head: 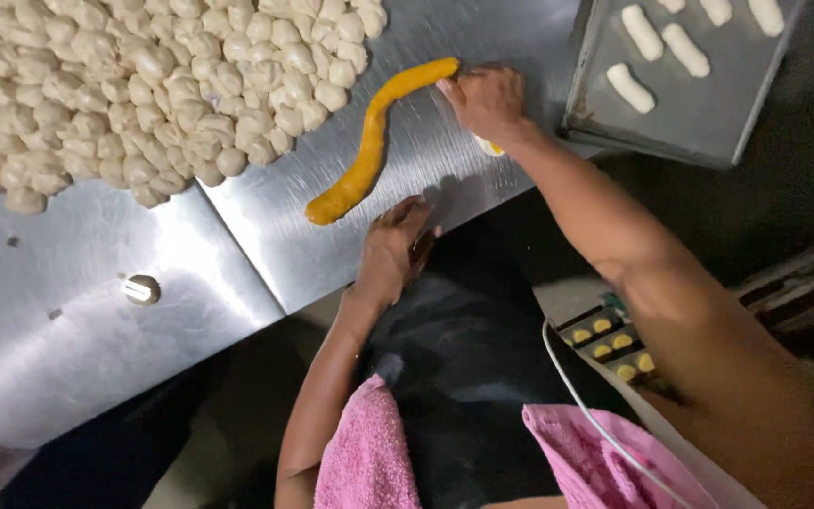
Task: Manually shaping pieces of dough and filling them before placing them onto baking trays.
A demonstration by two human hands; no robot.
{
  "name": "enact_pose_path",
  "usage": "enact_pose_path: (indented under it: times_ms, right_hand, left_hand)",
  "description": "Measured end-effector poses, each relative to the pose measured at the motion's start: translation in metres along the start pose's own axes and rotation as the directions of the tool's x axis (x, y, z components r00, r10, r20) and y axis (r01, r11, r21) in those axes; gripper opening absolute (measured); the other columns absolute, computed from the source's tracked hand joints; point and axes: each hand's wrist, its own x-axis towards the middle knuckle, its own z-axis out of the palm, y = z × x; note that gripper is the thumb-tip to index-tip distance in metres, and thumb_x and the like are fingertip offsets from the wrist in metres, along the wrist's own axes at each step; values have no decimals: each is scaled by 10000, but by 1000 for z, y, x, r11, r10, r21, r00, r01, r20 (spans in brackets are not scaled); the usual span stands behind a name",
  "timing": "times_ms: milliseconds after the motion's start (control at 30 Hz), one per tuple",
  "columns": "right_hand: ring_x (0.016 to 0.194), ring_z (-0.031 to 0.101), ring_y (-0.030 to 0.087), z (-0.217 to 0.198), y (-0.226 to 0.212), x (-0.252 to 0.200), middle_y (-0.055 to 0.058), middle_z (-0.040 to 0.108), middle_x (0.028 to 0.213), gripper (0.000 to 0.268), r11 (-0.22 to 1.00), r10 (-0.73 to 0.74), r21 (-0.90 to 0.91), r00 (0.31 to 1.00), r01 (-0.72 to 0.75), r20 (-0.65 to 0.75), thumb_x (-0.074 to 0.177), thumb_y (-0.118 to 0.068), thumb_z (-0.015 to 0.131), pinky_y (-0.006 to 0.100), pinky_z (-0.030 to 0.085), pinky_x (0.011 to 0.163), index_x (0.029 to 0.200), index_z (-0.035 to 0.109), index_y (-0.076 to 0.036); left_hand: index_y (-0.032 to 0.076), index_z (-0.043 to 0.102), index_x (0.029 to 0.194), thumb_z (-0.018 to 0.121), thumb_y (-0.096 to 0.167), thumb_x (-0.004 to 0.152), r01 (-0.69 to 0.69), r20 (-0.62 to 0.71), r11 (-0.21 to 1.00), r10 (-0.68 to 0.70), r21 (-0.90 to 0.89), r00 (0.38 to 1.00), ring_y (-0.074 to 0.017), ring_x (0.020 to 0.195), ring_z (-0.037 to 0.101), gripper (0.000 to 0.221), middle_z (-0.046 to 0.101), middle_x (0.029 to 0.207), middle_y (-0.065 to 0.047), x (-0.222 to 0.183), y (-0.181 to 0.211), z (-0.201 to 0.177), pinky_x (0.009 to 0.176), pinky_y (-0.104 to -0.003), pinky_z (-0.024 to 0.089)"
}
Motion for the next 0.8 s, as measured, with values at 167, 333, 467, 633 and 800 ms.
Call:
enact_pose_path:
  times_ms: [167,333,467,633,800]
  right_hand:
    - [679,615,377,24,13,-11,161,607,674,497,991,2,-135,989,-23,-151,1072,-364,629,528,445,678,685,675,-56]
    - [819,640,351,1,-2,-10,124,653,831,331,973,-224,-153,881,176,-417,1076,-258,585,486,463,784,848,700,-48]
    - [742,627,375,10,5,-12,146,637,758,456,984,-169,-105,948,146,-271,1083,-348,625,516,451,722,742,685,-52]
    - [711,602,388,9,7,-17,175,616,651,620,986,88,-156,979,-59,186,1104,-453,532,543,432,781,656,664,-45]
    - [692,599,339,15,13,-18,138,604,724,448,957,-289,-135,891,258,-350,1099,-284,629,505,446,672,717,650,-52]
  left_hand:
    - [-4,677,1237,699,177,959,82,36,995,-80,-61,996,-434,1130,669,332,665,1304,-243,-10,-6,-2,962,-458,551]
    - [-4,690,1211,700,184,970,123,93,989,-116,-80,989,-440,1111,677,306,680,1269,-234,-16,3,-1,942,-458,555]
    - [-7,687,1213,688,179,980,92,76,987,-83,-128,994,-439,1103,679,299,685,1264,-226,-12,10,-7,929,-453,557]
    - [3,682,1214,686,185,968,231,73,960,-222,-159,972,-424,1011,705,306,695,1228,-211,-19,7,-17,871,-445,564]
    - [1,686,1190,694,159,989,216,4,964,-218,-157,976,-417,988,714,256,709,1163,-223,-35,-6,-8,827,-422,573]
